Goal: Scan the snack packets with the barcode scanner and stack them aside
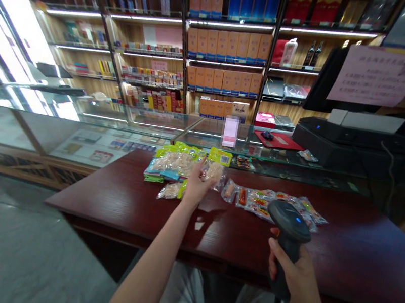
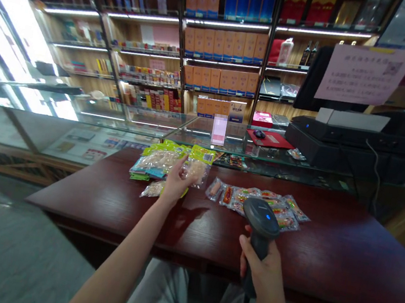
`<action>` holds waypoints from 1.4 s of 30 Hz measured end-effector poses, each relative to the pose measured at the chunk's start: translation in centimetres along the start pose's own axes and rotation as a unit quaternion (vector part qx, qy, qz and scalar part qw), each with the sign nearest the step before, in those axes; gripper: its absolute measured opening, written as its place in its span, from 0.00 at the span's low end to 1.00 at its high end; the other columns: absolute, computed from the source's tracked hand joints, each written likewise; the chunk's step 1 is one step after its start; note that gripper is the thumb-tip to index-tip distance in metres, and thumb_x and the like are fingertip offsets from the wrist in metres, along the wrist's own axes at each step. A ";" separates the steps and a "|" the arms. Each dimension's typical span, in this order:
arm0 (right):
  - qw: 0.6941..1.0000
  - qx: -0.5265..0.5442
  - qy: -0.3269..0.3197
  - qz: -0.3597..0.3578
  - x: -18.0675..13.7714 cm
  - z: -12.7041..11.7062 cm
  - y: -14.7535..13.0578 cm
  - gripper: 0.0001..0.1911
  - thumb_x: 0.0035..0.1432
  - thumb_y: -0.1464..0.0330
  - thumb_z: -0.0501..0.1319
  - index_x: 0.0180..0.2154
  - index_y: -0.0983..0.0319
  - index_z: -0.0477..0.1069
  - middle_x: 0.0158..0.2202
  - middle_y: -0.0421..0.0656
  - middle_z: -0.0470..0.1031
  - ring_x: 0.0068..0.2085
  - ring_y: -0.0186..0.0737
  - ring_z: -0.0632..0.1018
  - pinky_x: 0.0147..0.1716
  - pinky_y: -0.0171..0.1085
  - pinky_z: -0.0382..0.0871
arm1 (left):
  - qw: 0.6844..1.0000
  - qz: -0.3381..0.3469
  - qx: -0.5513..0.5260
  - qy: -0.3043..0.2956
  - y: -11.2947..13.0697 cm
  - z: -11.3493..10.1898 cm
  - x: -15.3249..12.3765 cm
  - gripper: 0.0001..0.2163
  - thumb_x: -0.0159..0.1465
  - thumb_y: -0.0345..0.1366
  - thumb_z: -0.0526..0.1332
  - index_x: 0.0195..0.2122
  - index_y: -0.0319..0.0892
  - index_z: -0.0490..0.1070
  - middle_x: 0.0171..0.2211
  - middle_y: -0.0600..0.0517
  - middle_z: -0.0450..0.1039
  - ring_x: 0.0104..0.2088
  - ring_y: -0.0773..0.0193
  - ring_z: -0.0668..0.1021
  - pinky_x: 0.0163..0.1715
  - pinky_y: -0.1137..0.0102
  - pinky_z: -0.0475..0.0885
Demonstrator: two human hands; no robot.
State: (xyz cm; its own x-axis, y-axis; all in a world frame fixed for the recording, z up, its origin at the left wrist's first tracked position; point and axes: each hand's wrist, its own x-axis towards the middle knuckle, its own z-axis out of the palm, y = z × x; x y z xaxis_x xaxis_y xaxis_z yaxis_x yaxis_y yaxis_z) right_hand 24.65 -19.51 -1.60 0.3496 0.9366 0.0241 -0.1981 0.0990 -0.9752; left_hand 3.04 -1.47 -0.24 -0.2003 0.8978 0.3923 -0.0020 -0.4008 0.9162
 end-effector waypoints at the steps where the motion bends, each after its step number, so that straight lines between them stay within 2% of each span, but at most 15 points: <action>1: 1.000 0.001 -0.002 0.002 0.0 0.1 0.1 0.26 0.46 0.56 0.71 0.43 0.62 0.69 0.14 0.31 0.65 0.12 0.28 0.64 0.11 0.28 0.59 | 1.000 -0.013 -0.003 0.014 0.4 -1.7 0.2 0.35 0.42 0.33 0.71 0.53 0.42 0.65 0.38 0.51 0.73 0.34 0.64 0.77 0.34 0.69 0.73; 5: 1.000 -0.015 -0.015 0.009 0.1 0.6 0.4 0.27 0.47 0.55 0.71 0.43 0.62 0.69 0.14 0.31 0.65 0.12 0.29 0.64 0.11 0.28 0.59 | 0.994 -0.046 -0.043 0.084 1.2 -8.0 0.8 0.30 0.42 0.39 0.72 0.46 0.38 0.66 0.28 0.55 0.72 0.26 0.68 0.75 0.29 0.73 0.71; 6: 1.000 -0.021 -0.018 0.009 0.2 0.7 0.5 0.27 0.47 0.54 0.70 0.43 0.62 0.68 0.14 0.31 0.65 0.12 0.29 0.64 0.11 0.28 0.59 | 0.993 -0.062 -0.052 0.083 1.2 -9.5 0.8 0.29 0.42 0.39 0.72 0.44 0.37 0.67 0.27 0.55 0.72 0.25 0.69 0.74 0.27 0.73 0.70; 10: 0.999 -0.033 -0.035 0.008 0.3 1.2 1.0 0.27 0.48 0.54 0.69 0.43 0.63 0.68 0.14 0.31 0.65 0.12 0.29 0.64 0.11 0.28 0.58 | 0.989 -0.127 -0.069 0.023 0.4 -13.6 0.7 0.32 0.43 0.41 0.71 0.51 0.39 0.67 0.29 0.53 0.73 0.26 0.67 0.75 0.27 0.72 0.70; 13: 0.998 -0.035 -0.041 0.016 0.2 1.5 1.1 0.27 0.48 0.54 0.70 0.44 0.64 0.68 0.14 0.31 0.65 0.12 0.30 0.64 0.11 0.28 0.59 | 0.991 -0.131 0.013 -0.005 -1.1 -14.9 0.6 0.34 0.46 0.43 0.69 0.54 0.39 0.66 0.27 0.54 0.71 0.25 0.67 0.74 0.27 0.70 0.70; 16: 0.998 -0.038 -0.046 0.015 0.2 1.7 1.1 0.27 0.48 0.54 0.69 0.44 0.64 0.68 0.14 0.31 0.65 0.13 0.30 0.64 0.11 0.28 0.59 | 0.981 -0.073 0.178 0.035 -2.6 -14.9 0.4 0.27 0.48 0.44 0.67 0.48 0.37 0.70 0.26 0.54 0.70 0.27 0.64 0.73 0.30 0.68 0.71; 19: 0.998 -0.040 -0.049 0.010 0.4 1.7 1.3 0.26 0.49 0.55 0.69 0.43 0.64 0.68 0.14 0.31 0.65 0.12 0.29 0.64 0.11 0.28 0.59 | 0.930 0.017 0.343 0.127 -3.2 -14.4 0.0 0.16 0.50 0.41 0.66 0.38 0.39 0.74 0.32 0.50 0.71 0.34 0.59 0.74 0.38 0.63 0.71; 21: 0.998 -0.041 -0.047 0.012 0.5 1.6 1.4 0.26 0.48 0.55 0.69 0.43 0.64 0.68 0.14 0.31 0.65 0.12 0.29 0.64 0.11 0.28 0.59 | 0.898 0.072 0.408 0.151 -3.0 -14.0 -0.4 0.09 0.52 0.39 0.65 0.32 0.41 0.75 0.35 0.48 0.71 0.38 0.57 0.74 0.43 0.61 0.70; 22: 0.998 -0.040 -0.047 0.013 0.5 1.5 1.4 0.26 0.48 0.55 0.69 0.43 0.63 0.68 0.14 0.31 0.65 0.12 0.29 0.64 0.11 0.28 0.59 | 0.893 0.092 0.420 0.132 -2.8 -13.9 -0.7 0.07 0.54 0.39 0.63 0.31 0.41 0.75 0.35 0.48 0.71 0.39 0.57 0.74 0.44 0.61 0.70; 24: 0.998 -0.038 -0.046 0.015 0.6 1.4 1.6 0.26 0.48 0.55 0.69 0.43 0.63 0.68 0.14 0.31 0.66 0.12 0.30 0.64 0.11 0.29 0.59 | 0.904 0.115 0.409 0.051 -2.4 -13.6 -1.3 0.08 0.58 0.39 0.61 0.32 0.43 0.77 0.35 0.47 0.72 0.39 0.57 0.74 0.44 0.62 0.70; 27: 0.998 -0.042 -0.040 0.019 0.7 1.4 1.8 0.26 0.48 0.55 0.70 0.44 0.63 0.68 0.14 0.31 0.66 0.12 0.30 0.64 0.11 0.29 0.59 | 0.904 0.133 0.405 -0.041 -1.9 -13.3 -2.3 0.13 0.58 0.45 0.63 0.40 0.45 0.78 0.40 0.47 0.73 0.42 0.56 0.75 0.47 0.61 0.69; 30: 0.998 -0.044 -0.034 0.025 0.7 1.4 1.9 0.27 0.47 0.54 0.70 0.43 0.63 0.68 0.13 0.31 0.66 0.12 0.31 0.64 0.11 0.29 0.59 | 0.869 0.143 0.466 -0.080 -1.4 -13.1 -3.3 0.23 0.51 0.47 0.70 0.47 0.48 0.76 0.46 0.46 0.70 0.49 0.51 0.71 0.53 0.57 0.65; 32: 0.998 -0.043 -0.037 0.025 0.7 1.4 2.0 0.27 0.47 0.54 0.70 0.43 0.63 0.68 0.13 0.32 0.66 0.12 0.31 0.64 0.11 0.29 0.58 | 0.843 0.142 0.508 -0.106 -1.1 -13.0 -3.5 0.25 0.50 0.47 0.71 0.50 0.50 0.75 0.49 0.46 0.68 0.51 0.50 0.69 0.55 0.57 0.64; 37: 0.997 -0.050 -0.043 0.026 0.6 1.5 1.8 0.26 0.48 0.55 0.69 0.43 0.64 0.69 0.12 0.32 0.65 0.12 0.31 0.64 0.12 0.30 0.59 | 0.785 0.139 0.585 -0.148 -0.5 -11.9 -2.7 0.14 0.59 0.43 0.64 0.47 0.50 0.77 0.48 0.46 0.68 0.50 0.51 0.69 0.52 0.57 0.64; 42: 0.997 -0.046 -0.050 0.023 0.6 1.5 1.6 0.25 0.49 0.55 0.69 0.43 0.63 0.68 0.13 0.31 0.65 0.13 0.30 0.64 0.12 0.29 0.59 | 0.766 0.138 0.612 -0.140 -1.1 -10.3 -2.2 0.14 0.60 0.42 0.64 0.47 0.51 0.76 0.50 0.45 0.67 0.52 0.50 0.67 0.54 0.56 0.61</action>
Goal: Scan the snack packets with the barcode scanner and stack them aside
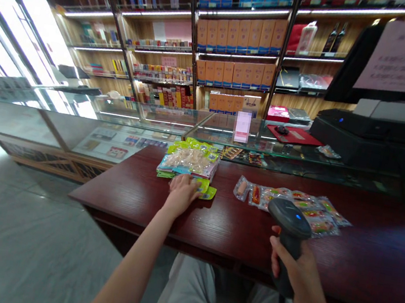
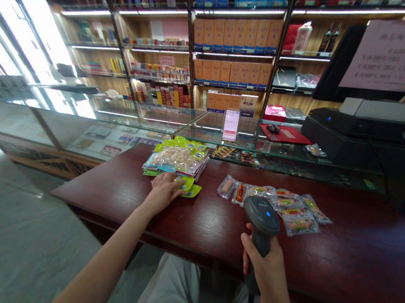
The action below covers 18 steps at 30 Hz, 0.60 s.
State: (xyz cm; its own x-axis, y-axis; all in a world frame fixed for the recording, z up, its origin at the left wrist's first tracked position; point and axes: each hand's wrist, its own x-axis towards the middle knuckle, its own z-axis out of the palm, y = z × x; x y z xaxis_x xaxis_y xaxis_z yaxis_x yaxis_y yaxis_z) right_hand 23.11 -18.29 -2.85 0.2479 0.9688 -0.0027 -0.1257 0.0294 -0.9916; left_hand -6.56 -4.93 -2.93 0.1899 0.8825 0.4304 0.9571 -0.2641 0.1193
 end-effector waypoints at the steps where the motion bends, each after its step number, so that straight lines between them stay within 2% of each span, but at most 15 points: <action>1: 1.000 0.001 0.001 0.000 0.0 0.0 0.0 0.25 0.49 0.55 0.69 0.43 0.63 0.68 0.13 0.31 0.65 0.12 0.30 0.64 0.12 0.29 0.59 | 1.000 -0.001 0.004 0.008 0.2 0.2 0.0 0.15 0.60 0.42 0.64 0.48 0.50 0.75 0.51 0.44 0.66 0.52 0.50 0.67 0.55 0.56 0.60; 8: 1.000 0.011 0.013 0.006 0.0 -0.3 0.0 0.27 0.46 0.54 0.70 0.42 0.63 0.69 0.13 0.31 0.65 0.12 0.31 0.64 0.11 0.29 0.58 | 0.998 -0.024 0.026 0.059 0.7 0.7 -0.9 0.25 0.58 0.50 0.64 0.54 0.47 0.69 0.55 0.41 0.64 0.58 0.46 0.63 0.61 0.50 0.49; 14: 1.000 0.003 0.014 0.006 0.0 -0.5 0.1 0.26 0.47 0.54 0.70 0.43 0.63 0.69 0.12 0.32 0.65 0.12 0.32 0.64 0.12 0.30 0.58 | 0.997 -0.014 0.001 0.080 1.1 0.6 -1.1 0.27 0.57 0.50 0.64 0.56 0.47 0.67 0.57 0.40 0.62 0.61 0.44 0.60 0.62 0.48 0.48; 18: 1.000 0.007 0.017 0.004 0.2 -0.9 0.3 0.27 0.47 0.53 0.69 0.43 0.63 0.68 0.12 0.31 0.65 0.11 0.32 0.64 0.11 0.30 0.58 | 0.994 0.007 -0.041 0.106 2.8 0.1 -0.5 0.24 0.60 0.48 0.62 0.56 0.47 0.68 0.58 0.41 0.61 0.62 0.45 0.59 0.61 0.49 0.51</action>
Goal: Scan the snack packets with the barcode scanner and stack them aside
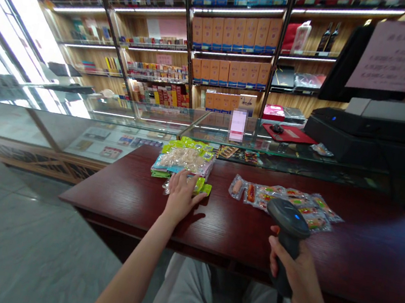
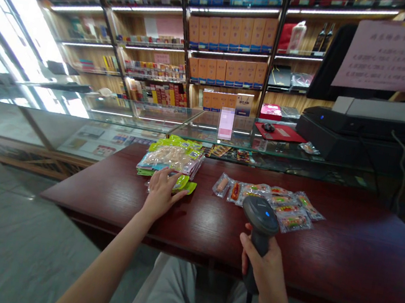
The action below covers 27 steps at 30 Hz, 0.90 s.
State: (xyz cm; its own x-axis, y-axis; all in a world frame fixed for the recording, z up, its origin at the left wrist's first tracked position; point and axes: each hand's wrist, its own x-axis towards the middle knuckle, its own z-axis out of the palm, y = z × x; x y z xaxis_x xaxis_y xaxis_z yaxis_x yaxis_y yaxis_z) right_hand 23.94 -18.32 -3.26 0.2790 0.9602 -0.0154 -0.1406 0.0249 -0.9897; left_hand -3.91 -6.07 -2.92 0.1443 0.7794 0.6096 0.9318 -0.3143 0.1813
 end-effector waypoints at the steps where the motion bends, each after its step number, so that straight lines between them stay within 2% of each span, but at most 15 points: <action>1: 1.000 0.003 0.003 0.002 0.0 -0.1 0.0 0.27 0.47 0.53 0.69 0.43 0.63 0.68 0.12 0.31 0.65 0.11 0.32 0.64 0.10 0.31 0.57 | 1.000 0.007 -0.011 0.003 0.7 0.0 0.3 0.23 0.61 0.48 0.61 0.56 0.47 0.68 0.58 0.42 0.61 0.62 0.46 0.59 0.61 0.50 0.52; 5: 1.000 0.009 0.020 0.013 0.2 -0.7 0.1 0.29 0.45 0.53 0.70 0.45 0.63 0.68 0.12 0.31 0.66 0.11 0.32 0.63 0.11 0.30 0.57 | 0.997 0.050 -0.062 0.001 4.1 0.8 1.4 0.19 0.64 0.43 0.58 0.54 0.45 0.69 0.56 0.43 0.63 0.61 0.49 0.61 0.61 0.54 0.55; 9: 0.999 0.013 0.035 0.005 0.2 -1.0 0.0 0.29 0.44 0.53 0.70 0.43 0.63 0.69 0.11 0.31 0.65 0.10 0.31 0.62 0.10 0.29 0.55 | 0.989 0.072 -0.126 -0.028 7.6 3.1 2.9 0.16 0.65 0.39 0.56 0.53 0.45 0.69 0.50 0.44 0.68 0.53 0.53 0.69 0.57 0.58 0.61; 11: 0.999 0.015 0.039 0.000 0.2 -1.1 -0.1 0.28 0.43 0.52 0.70 0.42 0.63 0.69 0.11 0.30 0.64 0.10 0.30 0.62 0.10 0.29 0.55 | 0.990 0.039 -0.133 -0.038 8.9 4.6 3.8 0.15 0.65 0.39 0.56 0.51 0.43 0.70 0.45 0.44 0.70 0.48 0.54 0.71 0.53 0.60 0.64; 13: 0.999 0.010 0.038 -0.003 0.1 -1.1 -0.4 0.28 0.44 0.52 0.69 0.42 0.63 0.69 0.11 0.30 0.63 0.10 0.31 0.62 0.10 0.29 0.55 | 0.993 -0.029 -0.110 -0.045 9.7 6.2 4.7 0.15 0.64 0.42 0.56 0.48 0.40 0.72 0.42 0.42 0.71 0.46 0.52 0.72 0.50 0.59 0.65; 16: 0.999 0.005 0.033 0.000 -0.1 -1.1 -0.6 0.28 0.46 0.52 0.68 0.43 0.63 0.69 0.11 0.31 0.64 0.10 0.31 0.62 0.10 0.29 0.56 | 0.987 -0.131 -0.062 -0.072 10.1 8.2 5.6 0.20 0.62 0.49 0.58 0.40 0.36 0.75 0.39 0.38 0.70 0.44 0.47 0.72 0.46 0.57 0.65; 18: 0.999 0.008 0.032 0.004 -0.2 -1.1 -0.5 0.28 0.47 0.52 0.68 0.43 0.63 0.68 0.11 0.31 0.64 0.10 0.30 0.62 0.10 0.29 0.56 | 0.982 -0.160 -0.052 -0.086 10.0 9.1 5.8 0.21 0.59 0.53 0.59 0.35 0.37 0.76 0.38 0.37 0.70 0.43 0.46 0.72 0.43 0.58 0.66; 20: 0.999 0.017 0.032 0.007 -0.1 -1.1 -0.3 0.28 0.47 0.53 0.69 0.43 0.63 0.68 0.11 0.30 0.64 0.10 0.30 0.62 0.10 0.28 0.56 | 0.982 -0.161 -0.056 -0.082 9.7 9.7 5.8 0.21 0.59 0.54 0.59 0.33 0.38 0.75 0.37 0.38 0.71 0.42 0.46 0.73 0.42 0.59 0.65; 23: 0.999 0.034 0.027 0.003 0.1 -0.9 0.0 0.26 0.47 0.54 0.69 0.43 0.63 0.68 0.12 0.30 0.64 0.11 0.29 0.62 0.09 0.28 0.56 | 0.983 -0.155 -0.084 -0.058 9.3 10.0 5.6 0.18 0.62 0.51 0.57 0.32 0.40 0.73 0.34 0.41 0.72 0.40 0.49 0.74 0.41 0.61 0.65; 27: 0.999 0.036 0.010 0.000 0.2 -0.2 0.1 0.24 0.48 0.55 0.69 0.42 0.64 0.69 0.13 0.30 0.64 0.11 0.28 0.63 0.10 0.27 0.57 | 0.961 -0.185 -0.206 -0.024 8.8 10.2 5.6 0.07 0.60 0.38 0.61 0.35 0.41 0.69 0.34 0.46 0.73 0.37 0.56 0.75 0.39 0.65 0.65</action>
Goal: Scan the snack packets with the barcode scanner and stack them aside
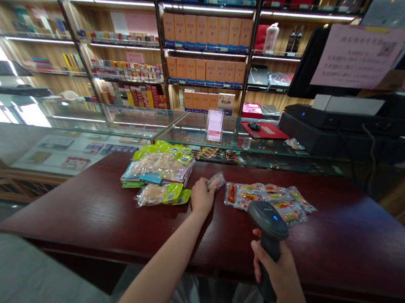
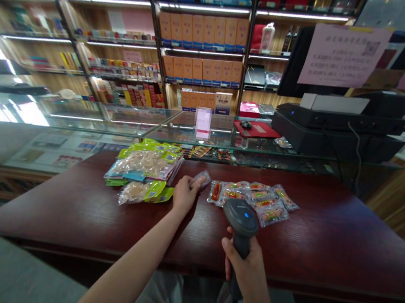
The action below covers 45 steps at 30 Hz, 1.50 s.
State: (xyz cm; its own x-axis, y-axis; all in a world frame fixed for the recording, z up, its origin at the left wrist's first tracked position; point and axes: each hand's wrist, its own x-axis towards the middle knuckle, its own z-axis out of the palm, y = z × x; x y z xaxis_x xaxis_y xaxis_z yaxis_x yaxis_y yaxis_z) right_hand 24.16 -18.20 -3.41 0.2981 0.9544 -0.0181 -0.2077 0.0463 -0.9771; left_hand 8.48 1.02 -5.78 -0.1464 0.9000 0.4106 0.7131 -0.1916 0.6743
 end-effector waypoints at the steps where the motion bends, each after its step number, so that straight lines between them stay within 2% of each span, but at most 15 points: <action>1: 1.000 0.000 -0.002 0.002 0.0 0.2 0.0 0.24 0.49 0.55 0.69 0.42 0.64 0.69 0.13 0.30 0.64 0.11 0.28 0.63 0.10 0.27 0.57 | 0.999 -0.005 -0.044 0.005 -0.1 0.0 0.0 0.06 0.59 0.36 0.62 0.35 0.41 0.68 0.34 0.47 0.73 0.36 0.57 0.75 0.38 0.66 0.65; 5: 1.000 0.004 0.001 0.003 0.0 1.0 0.2 0.23 0.48 0.55 0.69 0.40 0.63 0.69 0.13 0.30 0.64 0.11 0.26 0.62 0.10 0.27 0.56 | 0.983 0.005 -0.183 0.023 -0.1 -0.1 0.0 0.06 0.56 0.34 0.63 0.34 0.41 0.67 0.31 0.52 0.72 0.33 0.62 0.75 0.36 0.69 0.66; 11: 1.000 -0.001 -0.013 0.006 0.4 1.3 0.5 0.24 0.49 0.54 0.69 0.41 0.64 0.68 0.12 0.30 0.64 0.11 0.27 0.62 0.09 0.27 0.57 | 0.965 0.040 -0.258 0.034 0.4 -0.2 -0.2 0.09 0.52 0.34 0.67 0.33 0.41 0.69 0.32 0.52 0.73 0.33 0.64 0.76 0.37 0.69 0.69; 13: 1.000 -0.002 -0.017 0.005 0.5 1.2 0.6 0.24 0.49 0.55 0.69 0.41 0.64 0.68 0.13 0.30 0.64 0.11 0.27 0.63 0.10 0.27 0.57 | 0.939 0.002 -0.344 0.006 0.7 -0.1 -0.2 0.14 0.52 0.37 0.68 0.38 0.40 0.70 0.35 0.50 0.74 0.31 0.64 0.77 0.32 0.70 0.71; 17: 1.000 -0.003 -0.019 0.007 0.5 1.0 0.7 0.24 0.50 0.55 0.68 0.42 0.64 0.68 0.14 0.29 0.64 0.11 0.26 0.63 0.10 0.26 0.57 | 0.863 -0.087 -0.492 -0.081 1.0 -0.2 -0.3 0.25 0.51 0.46 0.69 0.46 0.37 0.70 0.38 0.45 0.76 0.25 0.65 0.77 0.20 0.73 0.70; 21: 1.000 -0.004 -0.027 0.007 0.5 0.9 0.8 0.24 0.51 0.55 0.68 0.43 0.64 0.67 0.14 0.29 0.64 0.11 0.26 0.63 0.10 0.26 0.58 | 0.813 -0.101 -0.561 -0.119 0.8 -0.3 -0.2 0.27 0.47 0.44 0.72 0.47 0.38 0.72 0.43 0.43 0.77 0.30 0.65 0.78 0.27 0.72 0.73; 23: 1.000 -0.003 -0.027 0.008 0.5 0.9 0.8 0.24 0.51 0.55 0.68 0.43 0.64 0.67 0.14 0.29 0.65 0.11 0.26 0.63 0.10 0.26 0.58 | 0.802 -0.101 -0.574 -0.127 0.6 -0.2 -0.2 0.27 0.45 0.41 0.74 0.46 0.38 0.73 0.42 0.44 0.78 0.33 0.64 0.79 0.33 0.70 0.74; 25: 1.000 -0.002 -0.028 0.006 0.5 0.8 0.9 0.24 0.51 0.55 0.68 0.43 0.64 0.67 0.15 0.29 0.64 0.11 0.26 0.63 0.10 0.26 0.58 | 0.816 -0.101 -0.557 -0.118 0.4 0.1 -0.2 0.26 0.44 0.40 0.74 0.44 0.38 0.75 0.39 0.45 0.79 0.33 0.64 0.78 0.35 0.70 0.73; 29: 1.000 0.001 -0.030 -0.001 0.5 0.8 0.9 0.24 0.52 0.56 0.67 0.43 0.64 0.66 0.15 0.29 0.64 0.11 0.26 0.63 0.10 0.26 0.57 | 0.885 -0.085 -0.449 -0.086 0.1 0.8 -0.1 0.21 0.45 0.42 0.74 0.37 0.37 0.78 0.32 0.47 0.78 0.31 0.63 0.77 0.33 0.70 0.71; 32: 1.000 0.005 -0.028 -0.002 0.5 0.8 0.9 0.24 0.52 0.56 0.68 0.43 0.65 0.66 0.15 0.29 0.64 0.11 0.26 0.63 0.10 0.26 0.57 | 0.934 -0.037 -0.348 -0.068 -0.2 1.2 -0.1 0.14 0.49 0.42 0.71 0.33 0.38 0.79 0.31 0.46 0.77 0.33 0.61 0.77 0.36 0.68 0.71; 34: 1.000 0.009 -0.024 0.000 0.4 0.9 0.8 0.24 0.51 0.56 0.68 0.43 0.65 0.67 0.16 0.29 0.64 0.12 0.26 0.63 0.10 0.27 0.58 | 0.954 0.002 -0.292 -0.066 -0.4 1.2 -0.1 0.09 0.51 0.39 0.70 0.30 0.39 0.78 0.32 0.47 0.76 0.35 0.59 0.76 0.39 0.66 0.71; 35: 1.000 0.010 -0.020 0.001 0.4 0.9 0.8 0.24 0.51 0.56 0.68 0.43 0.65 0.67 0.16 0.29 0.64 0.12 0.26 0.63 0.10 0.27 0.58 | 0.959 0.019 -0.274 -0.067 -0.5 1.2 -0.1 0.09 0.50 0.36 0.70 0.31 0.40 0.78 0.33 0.47 0.76 0.37 0.59 0.76 0.41 0.65 0.70; 37: 1.000 0.007 -0.015 0.003 0.4 1.0 0.8 0.25 0.51 0.56 0.68 0.44 0.65 0.67 0.16 0.29 0.64 0.12 0.26 0.63 0.10 0.27 0.58 | 0.963 0.035 -0.257 -0.073 -0.7 1.1 0.0 0.16 0.45 0.29 0.71 0.37 0.40 0.78 0.36 0.48 0.76 0.38 0.59 0.76 0.43 0.64 0.70; 40: 1.000 -0.002 -0.019 0.004 0.4 1.0 0.7 0.24 0.52 0.56 0.68 0.44 0.64 0.67 0.16 0.30 0.64 0.12 0.26 0.63 0.10 0.27 0.59 | 0.964 0.015 -0.249 -0.091 -0.8 0.8 0.0 0.26 0.39 0.24 0.72 0.43 0.40 0.76 0.37 0.48 0.75 0.38 0.59 0.76 0.43 0.63 0.70; 45: 1.000 0.007 -0.020 0.003 0.5 1.3 0.6 0.24 0.50 0.55 0.68 0.43 0.64 0.68 0.15 0.30 0.64 0.11 0.26 0.62 0.10 0.27 0.57 | 0.965 -0.005 -0.250 -0.079 -0.3 0.0 0.1 0.16 0.40 0.23 0.69 0.31 0.40 0.75 0.29 0.52 0.74 0.31 0.63 0.75 0.35 0.68 0.69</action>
State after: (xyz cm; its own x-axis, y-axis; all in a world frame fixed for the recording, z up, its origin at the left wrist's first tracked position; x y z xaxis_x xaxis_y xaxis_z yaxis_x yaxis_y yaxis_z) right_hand 22.99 -17.32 -3.77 0.2595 0.9656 -0.0142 -0.2219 0.0453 -0.9740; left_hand 8.28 1.13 -5.92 -0.0171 0.9437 0.3304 0.2856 -0.3121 0.9061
